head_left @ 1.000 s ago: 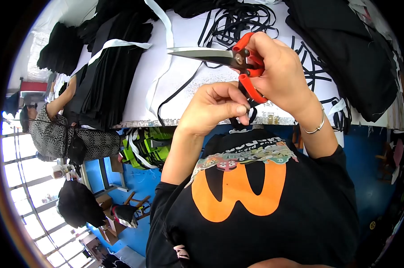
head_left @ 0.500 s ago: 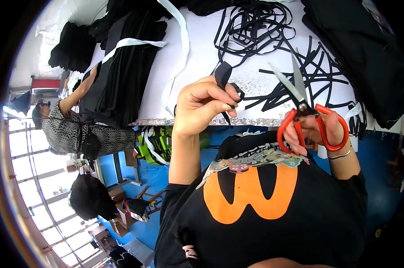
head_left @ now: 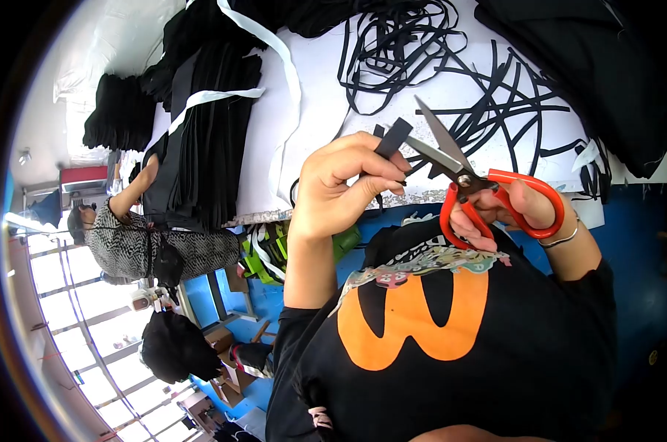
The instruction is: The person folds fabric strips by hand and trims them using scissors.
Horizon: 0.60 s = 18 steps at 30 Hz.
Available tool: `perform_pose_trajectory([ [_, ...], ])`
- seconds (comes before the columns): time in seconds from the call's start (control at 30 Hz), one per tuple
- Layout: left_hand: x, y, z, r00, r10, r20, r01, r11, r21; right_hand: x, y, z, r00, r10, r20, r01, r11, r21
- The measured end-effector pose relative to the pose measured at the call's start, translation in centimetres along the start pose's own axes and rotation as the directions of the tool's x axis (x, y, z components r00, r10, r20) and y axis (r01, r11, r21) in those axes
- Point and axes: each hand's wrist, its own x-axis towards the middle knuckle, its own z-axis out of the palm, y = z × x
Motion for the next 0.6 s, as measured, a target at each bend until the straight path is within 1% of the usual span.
perform_pose_trajectory([
  [0.07,0.0,0.0,0.3,1.000,-0.016,0.001,0.016,1.000,0.018,-0.1,0.5,0.3,0.995,-0.070,-0.074,0.071,0.997,0.010],
  [0.1,0.0,-0.2,0.3,0.999,0.004,0.048,-0.004,1.000,0.008,-0.3,-0.1,0.4,0.997,-0.013,-0.082,0.014,1.000,0.009],
  [0.13,0.0,-0.3,0.4,0.995,0.024,0.095,-0.024,1.000,-0.003,-0.2,0.0,0.3,0.996,-0.016,-0.084,0.017,1.000,0.010],
  [0.2,0.0,-0.1,0.7,0.994,0.033,0.108,-0.034,0.999,0.010,0.0,0.2,0.2,0.999,-0.002,-0.048,0.001,1.000,-0.014],
  [0.27,-0.2,0.1,1.0,0.996,-0.075,0.037,0.075,0.997,0.003,-0.2,0.1,0.4,0.997,-0.009,-0.074,0.008,1.000,-0.017],
  [0.37,-0.2,0.2,1.0,0.997,-0.079,0.024,0.078,0.997,0.030,-0.1,0.2,0.7,0.992,-0.024,-0.120,0.020,0.999,-0.032],
  [0.43,-0.2,0.3,1.1,0.996,-0.088,0.029,0.087,0.996,0.023,-0.2,0.2,0.8,0.989,-0.034,-0.141,0.029,0.999,-0.042],
  [0.5,-0.1,0.4,1.1,0.995,-0.096,0.030,0.096,0.995,0.016,-0.6,-0.1,1.0,0.977,-0.022,-0.211,0.017,1.000,-0.026],
  [0.53,-0.2,0.3,1.1,0.994,-0.104,0.033,0.104,0.995,0.014,-0.7,-0.3,1.0,0.977,-0.022,-0.210,0.017,1.000,-0.025],
  [0.6,-0.2,0.1,1.0,0.993,-0.113,0.036,0.112,0.994,0.013,-0.8,-0.8,0.7,0.966,0.041,-0.253,-0.074,0.990,-0.122],
])
